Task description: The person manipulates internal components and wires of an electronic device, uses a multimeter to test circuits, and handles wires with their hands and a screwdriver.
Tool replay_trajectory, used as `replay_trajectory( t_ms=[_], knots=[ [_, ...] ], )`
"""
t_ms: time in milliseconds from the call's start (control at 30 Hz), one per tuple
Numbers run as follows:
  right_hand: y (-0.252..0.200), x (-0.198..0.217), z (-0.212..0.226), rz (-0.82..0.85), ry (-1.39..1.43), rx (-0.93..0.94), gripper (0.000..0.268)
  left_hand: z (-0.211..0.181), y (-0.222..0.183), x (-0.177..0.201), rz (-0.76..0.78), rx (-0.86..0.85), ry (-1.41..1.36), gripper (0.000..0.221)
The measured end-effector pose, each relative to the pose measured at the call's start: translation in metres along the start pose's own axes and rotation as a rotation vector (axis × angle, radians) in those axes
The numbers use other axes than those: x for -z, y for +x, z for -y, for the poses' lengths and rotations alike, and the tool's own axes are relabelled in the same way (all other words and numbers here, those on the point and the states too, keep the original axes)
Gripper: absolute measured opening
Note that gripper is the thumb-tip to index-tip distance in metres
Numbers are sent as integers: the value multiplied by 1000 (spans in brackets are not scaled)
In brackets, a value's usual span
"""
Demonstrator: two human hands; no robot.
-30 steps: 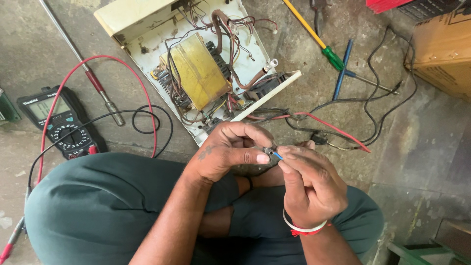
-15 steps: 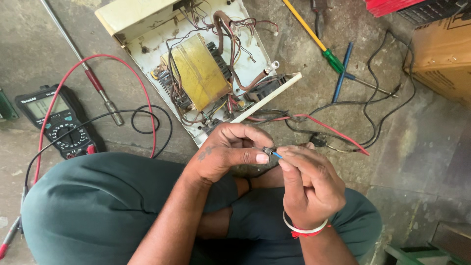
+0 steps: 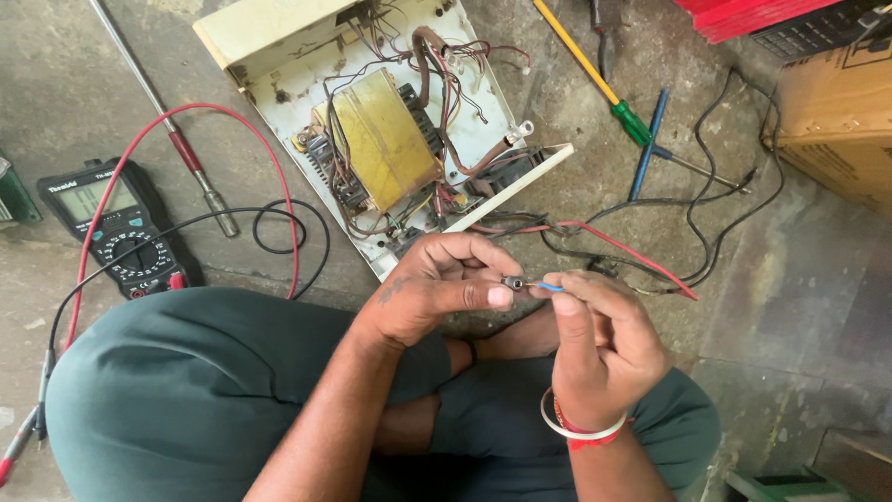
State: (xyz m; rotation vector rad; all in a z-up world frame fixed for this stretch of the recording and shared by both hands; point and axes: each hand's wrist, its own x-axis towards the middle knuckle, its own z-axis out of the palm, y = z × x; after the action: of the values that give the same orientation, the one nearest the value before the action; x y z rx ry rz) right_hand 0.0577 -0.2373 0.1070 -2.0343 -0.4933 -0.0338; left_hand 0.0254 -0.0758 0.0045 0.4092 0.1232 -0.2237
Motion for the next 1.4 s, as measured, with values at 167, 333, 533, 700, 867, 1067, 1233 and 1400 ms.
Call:
replay_trajectory(
  t_ms=[167,333,533,700,867,1067,1233,1400],
  knots=[
    [3,-1,-8,-18,191,-95,16,-7,2,-4,-4,8,-63,30],
    [8,-6,-12,-42,161,-183,15,-3,5,-7,-63,-142,238,26],
    [10,-14,-14,-42,107,-196,15,-8,1,-20,-241,-228,565,16],
    [9,-16,-18,-24,58,-159,16,-11,0,-23,-282,-338,636,12],
    [9,-18,-19,-25,31,-153,15,-10,0,-23,-330,-418,698,8],
    [9,-18,-21,-22,21,-147,15,-9,-1,-22,-311,-525,744,7],
    [7,-20,-19,-26,11,-126,16,-5,1,-23,-332,-558,744,5],
    [10,-23,-7,36,-207,45,10,-5,0,-24,-429,-502,779,8]
  ],
)
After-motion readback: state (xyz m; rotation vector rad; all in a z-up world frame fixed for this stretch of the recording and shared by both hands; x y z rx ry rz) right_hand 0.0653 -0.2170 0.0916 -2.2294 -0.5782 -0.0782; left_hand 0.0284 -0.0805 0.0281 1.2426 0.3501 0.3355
